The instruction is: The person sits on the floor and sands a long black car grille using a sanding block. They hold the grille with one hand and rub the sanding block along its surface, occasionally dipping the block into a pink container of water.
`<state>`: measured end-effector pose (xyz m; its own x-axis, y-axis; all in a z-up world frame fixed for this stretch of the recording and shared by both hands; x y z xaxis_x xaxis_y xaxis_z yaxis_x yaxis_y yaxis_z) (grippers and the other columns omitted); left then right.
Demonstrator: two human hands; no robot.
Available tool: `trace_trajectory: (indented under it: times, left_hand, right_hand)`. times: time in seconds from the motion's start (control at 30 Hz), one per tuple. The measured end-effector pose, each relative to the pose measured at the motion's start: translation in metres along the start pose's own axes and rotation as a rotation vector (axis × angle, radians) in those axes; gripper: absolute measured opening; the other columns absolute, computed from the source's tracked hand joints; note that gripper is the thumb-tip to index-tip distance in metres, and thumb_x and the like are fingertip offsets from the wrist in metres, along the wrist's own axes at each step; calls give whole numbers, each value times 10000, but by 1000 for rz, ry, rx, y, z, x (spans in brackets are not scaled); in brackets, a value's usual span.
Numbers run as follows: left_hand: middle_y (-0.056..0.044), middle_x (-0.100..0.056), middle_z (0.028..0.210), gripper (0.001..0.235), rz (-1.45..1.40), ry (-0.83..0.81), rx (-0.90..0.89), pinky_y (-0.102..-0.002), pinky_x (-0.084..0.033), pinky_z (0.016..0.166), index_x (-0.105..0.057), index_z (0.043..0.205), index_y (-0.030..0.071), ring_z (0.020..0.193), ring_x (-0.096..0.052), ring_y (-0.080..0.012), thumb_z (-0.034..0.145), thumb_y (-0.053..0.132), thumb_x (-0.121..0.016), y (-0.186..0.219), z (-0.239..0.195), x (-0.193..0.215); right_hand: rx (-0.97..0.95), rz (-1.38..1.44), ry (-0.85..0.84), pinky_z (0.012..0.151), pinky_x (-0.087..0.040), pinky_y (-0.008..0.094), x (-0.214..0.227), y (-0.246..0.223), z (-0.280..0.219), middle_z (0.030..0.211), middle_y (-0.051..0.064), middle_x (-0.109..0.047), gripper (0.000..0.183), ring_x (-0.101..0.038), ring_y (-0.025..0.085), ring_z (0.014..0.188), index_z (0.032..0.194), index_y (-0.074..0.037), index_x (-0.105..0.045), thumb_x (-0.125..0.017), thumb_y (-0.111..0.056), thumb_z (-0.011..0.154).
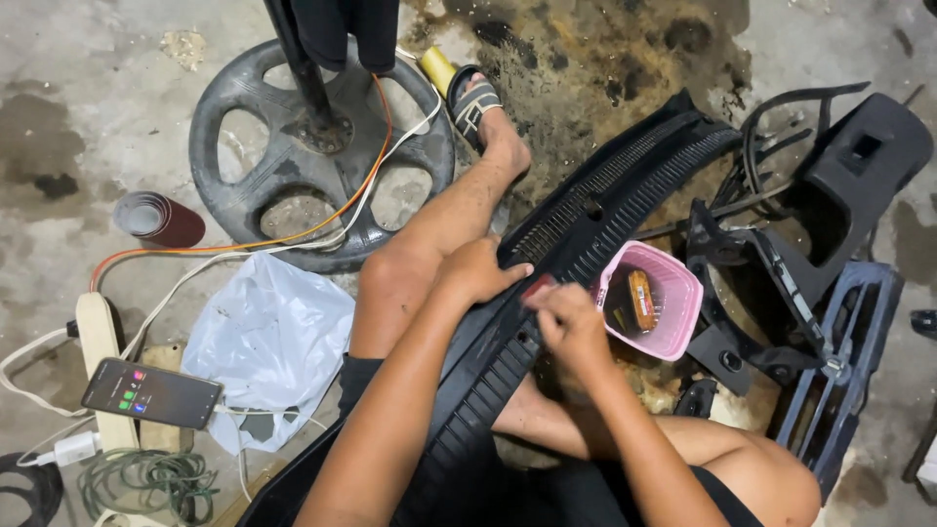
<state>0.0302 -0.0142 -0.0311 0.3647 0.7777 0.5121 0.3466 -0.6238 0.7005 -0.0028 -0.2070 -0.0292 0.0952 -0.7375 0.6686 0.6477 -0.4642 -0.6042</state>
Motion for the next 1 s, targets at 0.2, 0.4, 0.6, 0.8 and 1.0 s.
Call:
trace_trajectory:
  times: [0.2, 0.4, 0.6, 0.8, 1.0]
  left_hand:
    - [-240, -691, 1286, 713, -21, 4, -10, -531, -510, 1040, -617, 1343, 22, 1264, -635, -383, 865, 548, -669, -2, -3, 2]
    - [-235, -701, 1260, 691, 7, 28, -17, -523, -517, 1027, -632, 1318, 26, 1246, -642, -391, 866, 547, -673, -4, 3, -3]
    - [-236, -701, 1257, 680, -4, 12, -12, -533, -510, 1035, -631, 1325, 29, 1255, -636, -388, 874, 535, -682, -5, 4, -6]
    - [-251, -689, 1277, 711, 16, -30, 3, -541, -508, 1035, -623, 1328, 16, 1260, -633, -397, 881, 568, -658, -2, -1, 3]
    - [-234, -710, 1231, 659, 28, 6, 9, -514, -526, 1012, -642, 1279, 42, 1231, -652, -379, 885, 570, -669, -6, 12, -6]
  right_hand:
    - [113, 265, -46, 884, -576, 407, -23, -77, -26, 900, 51, -789, 128, -739, 275, 900, 820, -163, -816, -712, -97, 855]
    - [-377, -365, -68, 728, -625, 511, -30, -49, -4, 696, 110, -709, 199, -748, 335, 713, 783, -149, -696, -678, -325, 875]
    - [-98, 68, -38, 820, -580, 502, -1, -20, 3, 803, 163, -718, 113, -711, 403, 858, 838, -57, -739, -642, -93, 884]
    - [152, 220, -141, 904, -598, 463, -24, -82, -30, 910, 91, -774, 132, -753, 320, 911, 880, -88, -788, -658, -91, 898]
    - [22, -112, 17, 791, -586, 471, -19, -6, 1, 733, 131, -672, 153, -699, 358, 777, 775, -85, -728, -625, -85, 888]
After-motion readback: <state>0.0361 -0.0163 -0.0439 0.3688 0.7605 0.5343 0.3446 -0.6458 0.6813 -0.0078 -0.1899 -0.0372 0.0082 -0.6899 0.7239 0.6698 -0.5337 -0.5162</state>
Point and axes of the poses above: each hand's wrist, its own z-axis towards the middle knuckle, its own x-axis out of the back of the hand, y = z × x, the point moved 4 cm from there along z, towards the middle knuckle
